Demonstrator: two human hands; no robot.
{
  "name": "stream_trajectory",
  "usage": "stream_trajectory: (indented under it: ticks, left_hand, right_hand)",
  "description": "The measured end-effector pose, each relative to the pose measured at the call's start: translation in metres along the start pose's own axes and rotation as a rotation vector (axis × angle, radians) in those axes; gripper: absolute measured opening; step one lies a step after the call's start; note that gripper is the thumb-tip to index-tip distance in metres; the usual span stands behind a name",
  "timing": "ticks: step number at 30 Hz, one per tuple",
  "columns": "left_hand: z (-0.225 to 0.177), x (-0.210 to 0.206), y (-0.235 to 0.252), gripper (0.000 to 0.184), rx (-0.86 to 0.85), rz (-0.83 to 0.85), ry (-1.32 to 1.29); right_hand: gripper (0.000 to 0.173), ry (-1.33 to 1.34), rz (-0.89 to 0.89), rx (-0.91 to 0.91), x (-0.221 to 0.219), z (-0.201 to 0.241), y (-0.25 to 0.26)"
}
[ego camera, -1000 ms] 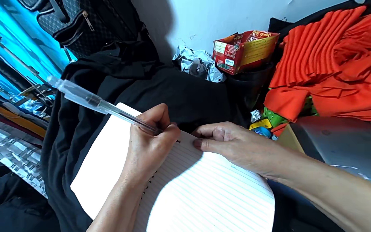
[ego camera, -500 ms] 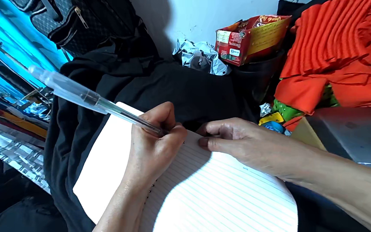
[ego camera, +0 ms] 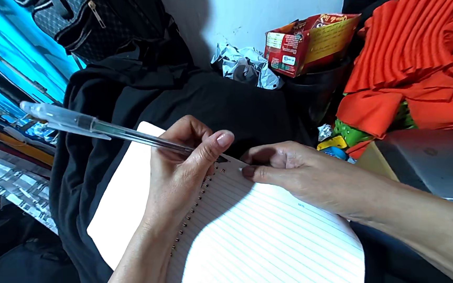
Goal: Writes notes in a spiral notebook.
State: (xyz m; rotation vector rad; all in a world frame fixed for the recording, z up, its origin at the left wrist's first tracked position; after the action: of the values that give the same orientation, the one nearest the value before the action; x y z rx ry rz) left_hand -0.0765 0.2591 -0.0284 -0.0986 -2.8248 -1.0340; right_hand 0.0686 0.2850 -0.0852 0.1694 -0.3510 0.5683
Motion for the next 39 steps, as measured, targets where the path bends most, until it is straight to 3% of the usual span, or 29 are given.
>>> stream_trajectory:
  ticks: [5, 10, 18, 25, 29, 35, 39]
  left_hand:
    - [-0.005, -0.003, -0.001, 0.014, -0.030, 0.071, 0.007]
    - [-0.005, -0.005, -0.001, 0.026, -0.052, 0.068, 0.133]
    - [-0.005, -0.003, -0.001, 0.028, -0.038, 0.031, 0.166]
    - [-0.002, -0.007, -0.001, 0.015, 0.008, 0.097, 0.086]
    - [-0.005, -0.006, -0.001, 0.012, -0.054, 0.132, 0.051]
    - [-0.004, 0.007, -0.002, 0.012, -0.008, -0.031, -0.096]
    - [0.003, 0.020, -0.001, 0.025, 0.051, -0.096, -0.274]
  right_hand:
    - [0.022, -0.020, -0.018, 0.015, 0.001, 0.000, 0.000]
    - [0.023, -0.027, -0.025, 0.043, 0.000, 0.000, 0.001]
    - [0.022, -0.061, -0.002, 0.033, 0.000, 0.000, 0.001]
    - [0.018, -0.074, -0.034, 0.052, 0.001, 0.001, 0.002]
    - [0.018, -0.091, -0.032, 0.035, 0.001, 0.000, 0.002]
    - [0.018, -0.067, -0.029, 0.040, 0.000, -0.001, 0.002]
    - [0.019, -0.030, -0.021, 0.016, -0.001, -0.003, 0.003]
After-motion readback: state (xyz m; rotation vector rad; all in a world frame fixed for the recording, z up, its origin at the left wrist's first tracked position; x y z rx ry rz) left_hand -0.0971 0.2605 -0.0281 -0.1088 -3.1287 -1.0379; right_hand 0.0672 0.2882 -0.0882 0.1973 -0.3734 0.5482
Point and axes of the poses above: each hand's wrist, its own y-axis towards the middle knuckle, its own x-axis out of the back of the hand, z = x × y, the point moved 8 cm from there along y, towards the middle knuckle, and after that the axes turned 2 degrees about -y, right-handed, at the moved point
